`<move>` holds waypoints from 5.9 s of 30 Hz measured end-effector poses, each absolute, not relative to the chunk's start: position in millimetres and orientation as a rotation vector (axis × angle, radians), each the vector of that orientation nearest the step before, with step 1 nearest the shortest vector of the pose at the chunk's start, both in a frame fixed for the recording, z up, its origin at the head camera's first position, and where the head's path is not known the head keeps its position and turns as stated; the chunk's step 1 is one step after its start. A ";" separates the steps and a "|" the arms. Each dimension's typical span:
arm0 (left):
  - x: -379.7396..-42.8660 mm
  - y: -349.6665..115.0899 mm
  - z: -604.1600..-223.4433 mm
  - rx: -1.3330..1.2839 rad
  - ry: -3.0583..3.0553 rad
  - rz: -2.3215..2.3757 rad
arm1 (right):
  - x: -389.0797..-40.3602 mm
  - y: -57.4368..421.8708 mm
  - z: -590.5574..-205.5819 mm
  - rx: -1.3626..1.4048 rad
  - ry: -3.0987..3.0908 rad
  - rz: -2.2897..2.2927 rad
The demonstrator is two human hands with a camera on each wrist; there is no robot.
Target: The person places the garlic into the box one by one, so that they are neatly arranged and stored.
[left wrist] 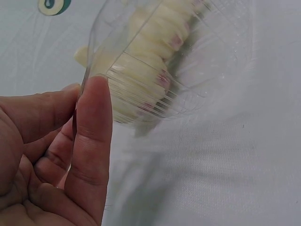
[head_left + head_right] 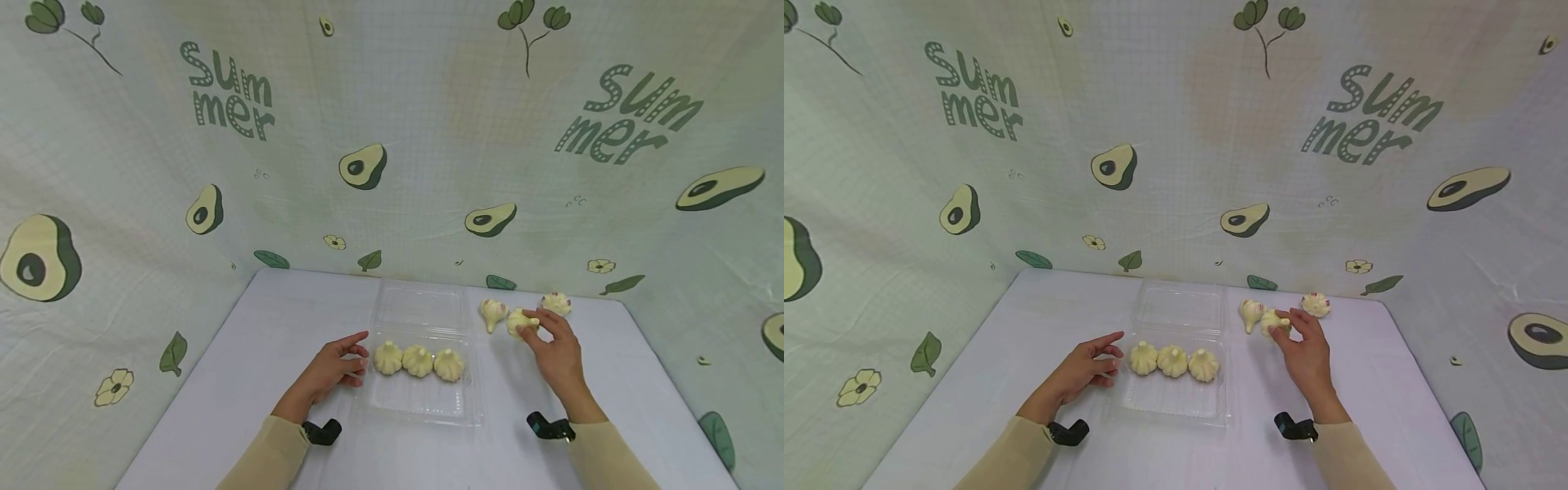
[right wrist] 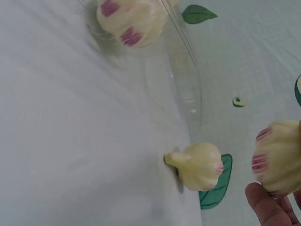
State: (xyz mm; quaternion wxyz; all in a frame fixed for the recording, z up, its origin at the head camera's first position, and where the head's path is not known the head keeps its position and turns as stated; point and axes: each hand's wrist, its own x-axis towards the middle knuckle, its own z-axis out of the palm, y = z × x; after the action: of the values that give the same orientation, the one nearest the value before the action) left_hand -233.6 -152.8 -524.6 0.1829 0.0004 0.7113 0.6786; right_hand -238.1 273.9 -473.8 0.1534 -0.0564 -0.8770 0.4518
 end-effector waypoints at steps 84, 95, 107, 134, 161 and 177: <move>-232.2 -150.0 -521.8 0.005 2.036 1.903 | -191.1 126.6 -470.1 0.331 -2.600 1.573; -232.9 -149.8 -521.0 0.005 2.046 1.899 | -188.2 107.9 -483.8 0.406 -2.633 1.592; -231.5 -148.9 -518.5 -0.004 2.047 1.902 | -190.3 91.1 -499.3 0.502 -2.643 1.535; -230.6 -148.8 -517.9 0.005 2.042 1.898 | -189.8 81.5 -507.9 0.685 -2.738 1.304; -232.8 -148.8 -521.8 0.001 2.046 1.903 | -191.0 81.0 -509.7 0.719 -2.738 1.342; -233.7 -150.7 -523.7 0.018 2.034 1.917 | -190.0 82.0 -507.5 0.660 -2.766 1.389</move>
State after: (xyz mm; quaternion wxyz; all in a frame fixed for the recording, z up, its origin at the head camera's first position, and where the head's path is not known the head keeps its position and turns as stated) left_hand -233.7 -150.7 -523.7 0.1723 0.0065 0.7169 0.6756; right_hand -190.0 82.0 -507.5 -0.0117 0.2084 -0.8740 0.4389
